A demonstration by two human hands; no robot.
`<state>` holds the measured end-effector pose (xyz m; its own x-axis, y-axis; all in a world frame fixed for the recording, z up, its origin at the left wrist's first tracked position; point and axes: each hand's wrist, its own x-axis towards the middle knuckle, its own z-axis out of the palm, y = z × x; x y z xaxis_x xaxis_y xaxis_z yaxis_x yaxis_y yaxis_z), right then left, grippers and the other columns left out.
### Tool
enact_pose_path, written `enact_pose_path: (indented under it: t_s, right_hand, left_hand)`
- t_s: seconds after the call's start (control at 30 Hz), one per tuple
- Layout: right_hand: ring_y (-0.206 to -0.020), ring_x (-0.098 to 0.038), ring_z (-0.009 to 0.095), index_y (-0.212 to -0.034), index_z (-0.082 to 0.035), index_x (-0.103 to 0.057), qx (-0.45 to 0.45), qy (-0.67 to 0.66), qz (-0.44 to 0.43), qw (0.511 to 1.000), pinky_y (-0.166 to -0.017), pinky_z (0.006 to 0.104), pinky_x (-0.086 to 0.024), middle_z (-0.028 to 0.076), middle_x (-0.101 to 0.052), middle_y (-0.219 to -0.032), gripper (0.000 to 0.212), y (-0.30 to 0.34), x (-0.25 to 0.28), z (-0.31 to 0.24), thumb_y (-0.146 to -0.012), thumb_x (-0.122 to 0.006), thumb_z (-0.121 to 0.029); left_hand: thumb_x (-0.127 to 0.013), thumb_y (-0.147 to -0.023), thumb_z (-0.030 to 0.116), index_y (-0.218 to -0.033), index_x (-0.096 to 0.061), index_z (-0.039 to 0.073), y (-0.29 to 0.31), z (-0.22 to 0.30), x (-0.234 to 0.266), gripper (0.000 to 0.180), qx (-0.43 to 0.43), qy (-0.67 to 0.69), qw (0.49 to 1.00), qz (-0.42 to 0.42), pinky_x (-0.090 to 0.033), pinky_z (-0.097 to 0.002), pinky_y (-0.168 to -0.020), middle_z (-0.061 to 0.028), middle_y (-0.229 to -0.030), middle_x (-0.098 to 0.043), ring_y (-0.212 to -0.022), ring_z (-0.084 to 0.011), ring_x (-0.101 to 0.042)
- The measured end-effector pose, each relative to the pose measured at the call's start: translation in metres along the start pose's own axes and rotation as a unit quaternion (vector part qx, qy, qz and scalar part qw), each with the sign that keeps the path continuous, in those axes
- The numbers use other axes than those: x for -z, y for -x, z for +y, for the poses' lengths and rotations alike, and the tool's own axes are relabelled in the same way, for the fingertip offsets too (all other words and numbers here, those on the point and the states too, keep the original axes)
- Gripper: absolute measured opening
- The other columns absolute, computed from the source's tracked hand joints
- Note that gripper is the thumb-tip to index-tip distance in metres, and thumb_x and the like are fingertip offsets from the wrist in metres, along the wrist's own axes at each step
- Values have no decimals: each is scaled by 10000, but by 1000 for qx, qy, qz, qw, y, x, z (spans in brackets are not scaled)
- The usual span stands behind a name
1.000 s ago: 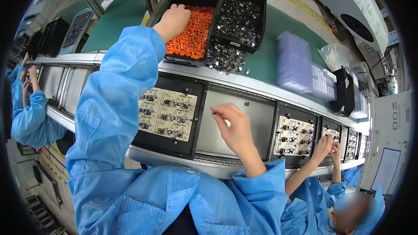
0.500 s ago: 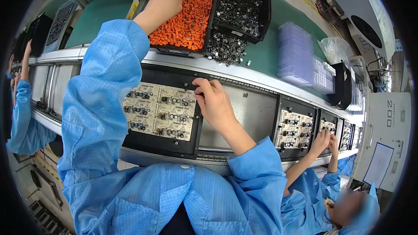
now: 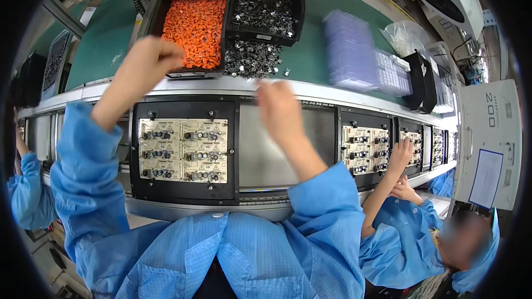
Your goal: Placing small electronic components manually onto printed circuit boards on an assembly line.
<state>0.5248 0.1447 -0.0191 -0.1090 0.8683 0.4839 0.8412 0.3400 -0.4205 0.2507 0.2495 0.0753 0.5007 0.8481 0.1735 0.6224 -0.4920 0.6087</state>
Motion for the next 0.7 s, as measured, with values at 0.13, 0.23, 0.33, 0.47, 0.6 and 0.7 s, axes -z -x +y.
enact_pose_path:
  t_s: [0.13,0.23,0.33,0.47,0.6,0.7]
  right_hand:
    - [-866,-675,280,-1062,-48,-659,-57,40,39,997,-781,374,-537,130,-696,-904,265,-39,7,61,-812,-684,37]
    - [-869,-696,261,-1055,-29,-643,-62,-34,8,997,-780,346,-546,135,-703,-924,265,-52,-9,82,-806,-679,54]
    - [-860,-702,246,-1052,-23,-640,-76,-38,4,996,-766,327,-551,138,-707,-933,264,-55,-15,85,-804,-679,58]
    - [-824,-699,201,-1057,-21,-648,-95,-44,11,994,-735,293,-551,119,-698,-891,261,-55,-14,82,-811,-661,65]
    - [-820,-670,148,-1076,8,-660,-134,-107,24,985,-762,266,-541,85,-690,-897,231,-55,1,83,-851,-637,53]
    - [-831,-655,130,-1077,33,-664,-174,-186,35,967,-780,261,-537,72,-697,-933,205,-55,16,80,-873,-637,38]
  left_hand:
    - [-656,-855,12,-1004,-718,-50,60,19,-17,173,49,6,997,-58,-543,-357,-755,-189,-918,-709,-831,-290,-694]
    - [-643,-855,-10,-1024,-709,-47,84,22,-29,186,33,-45,995,-85,-540,-371,-734,-189,-865,-682,-796,-311,-674]
    - [-615,-844,-4,-1013,-652,-25,97,24,-40,174,91,17,994,-54,-521,-457,-778,-227,-901,-664,-900,-405,-638]
    - [-650,-862,21,-939,-631,-18,105,19,-49,88,77,-18,995,-56,-535,-383,-702,-180,-848,-655,-804,-324,-652]
    - [-639,-824,3,-891,-618,-1,103,18,-55,71,57,-8,996,-74,-511,-440,-768,-183,-850,-641,-862,-370,-615]
    - [-649,-809,5,-871,-625,0,97,17,-59,66,22,-48,996,-77,-509,-427,-786,-172,-854,-637,-877,-355,-608]
